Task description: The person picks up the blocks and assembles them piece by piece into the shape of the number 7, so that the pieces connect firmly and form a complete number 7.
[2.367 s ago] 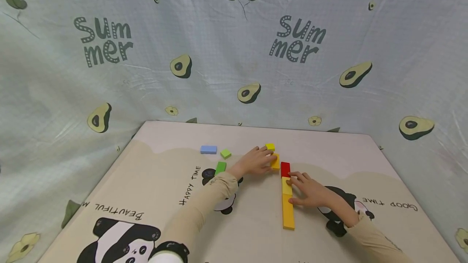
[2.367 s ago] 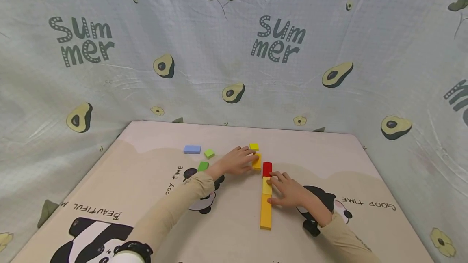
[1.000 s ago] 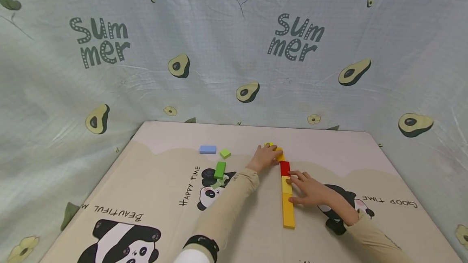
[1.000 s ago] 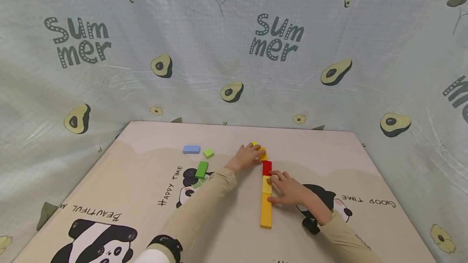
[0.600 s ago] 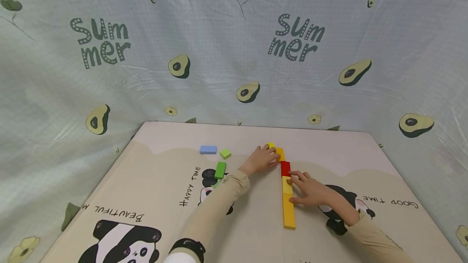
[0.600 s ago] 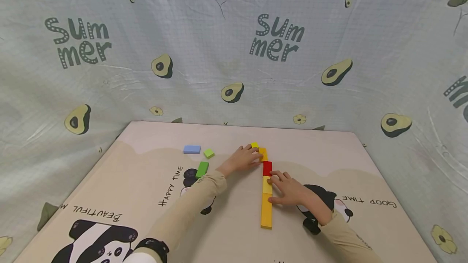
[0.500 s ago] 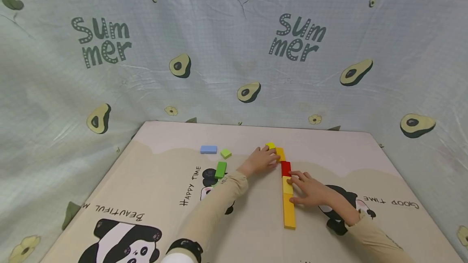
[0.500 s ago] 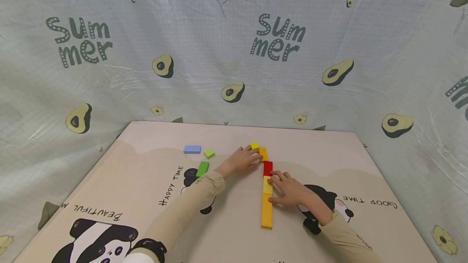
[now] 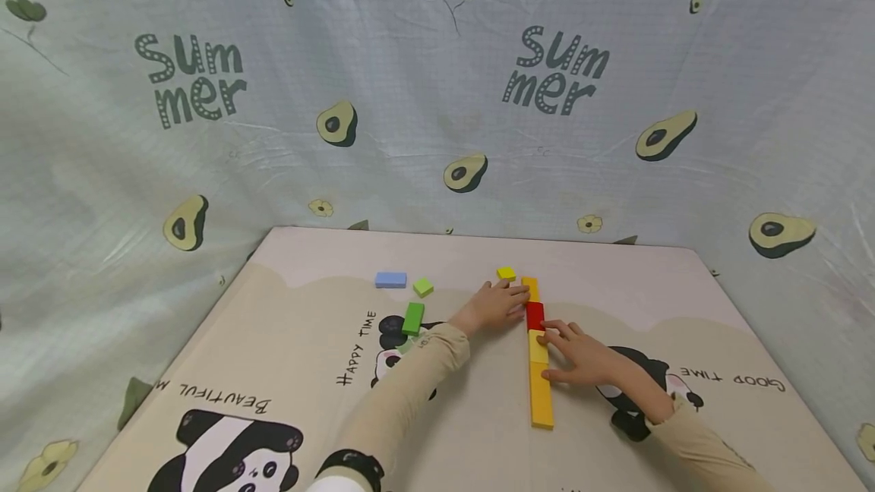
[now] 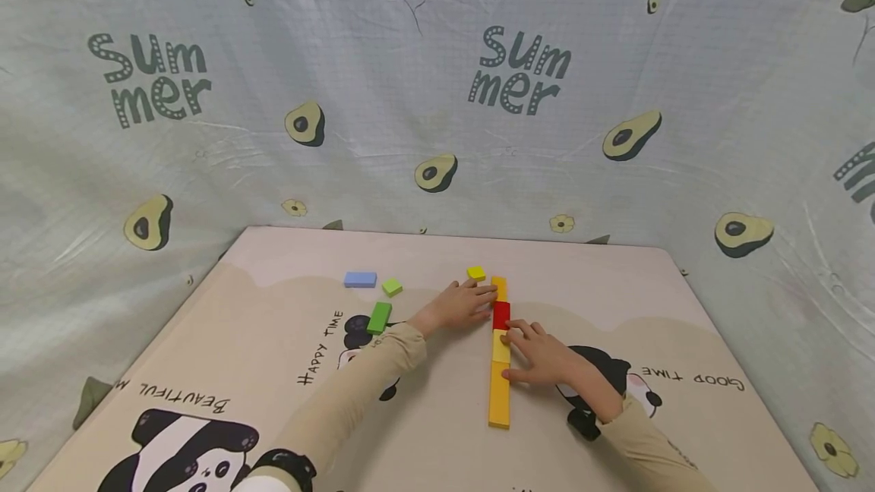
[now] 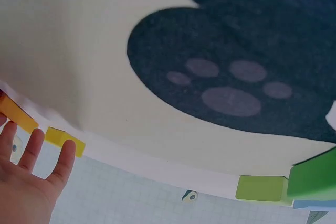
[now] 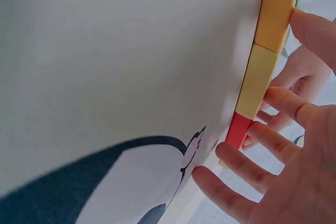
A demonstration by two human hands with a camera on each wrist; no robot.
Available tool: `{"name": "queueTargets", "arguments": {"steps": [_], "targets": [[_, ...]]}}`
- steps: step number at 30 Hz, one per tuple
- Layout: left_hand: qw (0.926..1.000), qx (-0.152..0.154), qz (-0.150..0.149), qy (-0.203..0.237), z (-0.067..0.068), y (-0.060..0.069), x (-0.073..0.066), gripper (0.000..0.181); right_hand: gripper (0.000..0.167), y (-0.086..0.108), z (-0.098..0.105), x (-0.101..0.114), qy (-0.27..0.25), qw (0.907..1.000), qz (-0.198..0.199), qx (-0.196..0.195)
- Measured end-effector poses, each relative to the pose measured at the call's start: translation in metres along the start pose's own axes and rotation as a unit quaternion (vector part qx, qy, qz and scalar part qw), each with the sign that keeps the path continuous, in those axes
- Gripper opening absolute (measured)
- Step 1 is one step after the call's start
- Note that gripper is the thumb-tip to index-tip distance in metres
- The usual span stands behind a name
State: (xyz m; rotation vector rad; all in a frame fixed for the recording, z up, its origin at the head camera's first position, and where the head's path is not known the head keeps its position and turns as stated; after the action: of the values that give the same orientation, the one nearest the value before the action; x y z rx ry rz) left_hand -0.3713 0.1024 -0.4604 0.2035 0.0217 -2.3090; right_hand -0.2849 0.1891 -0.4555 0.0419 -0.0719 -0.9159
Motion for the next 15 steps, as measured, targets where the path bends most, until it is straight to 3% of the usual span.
{"name": "queueTargets", "arguments": {"steps": [8,15], "targets": [[0.9988,0.013,0.025,0.040,-0.0027,-0.0006,0.0013,0.049,0.053,0.0007,-0.0023,-0.0013,0.002,0.9999,-0.007,0.009],[0.9979,0.021,0.035,0.050,-0.0054,-0.0035,0.0002,0.051,0.052,-0.0009,-0.0022,-0.0016,0.005,1.0000,-0.002,0.004]]}}
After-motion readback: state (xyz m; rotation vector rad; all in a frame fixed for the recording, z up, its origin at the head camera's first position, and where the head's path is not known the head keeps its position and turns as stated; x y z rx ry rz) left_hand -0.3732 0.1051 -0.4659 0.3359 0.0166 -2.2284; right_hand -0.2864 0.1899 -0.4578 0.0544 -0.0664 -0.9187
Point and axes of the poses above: each hand's wrist, its own y-axis away from the middle knuckle, its own z-axis out of the back of the hand, x = y × z, the point moved 8 cm from there along -y, towards the middle knuckle, and after that the axes turned 14 degrees about y, right-handed, at the moved point
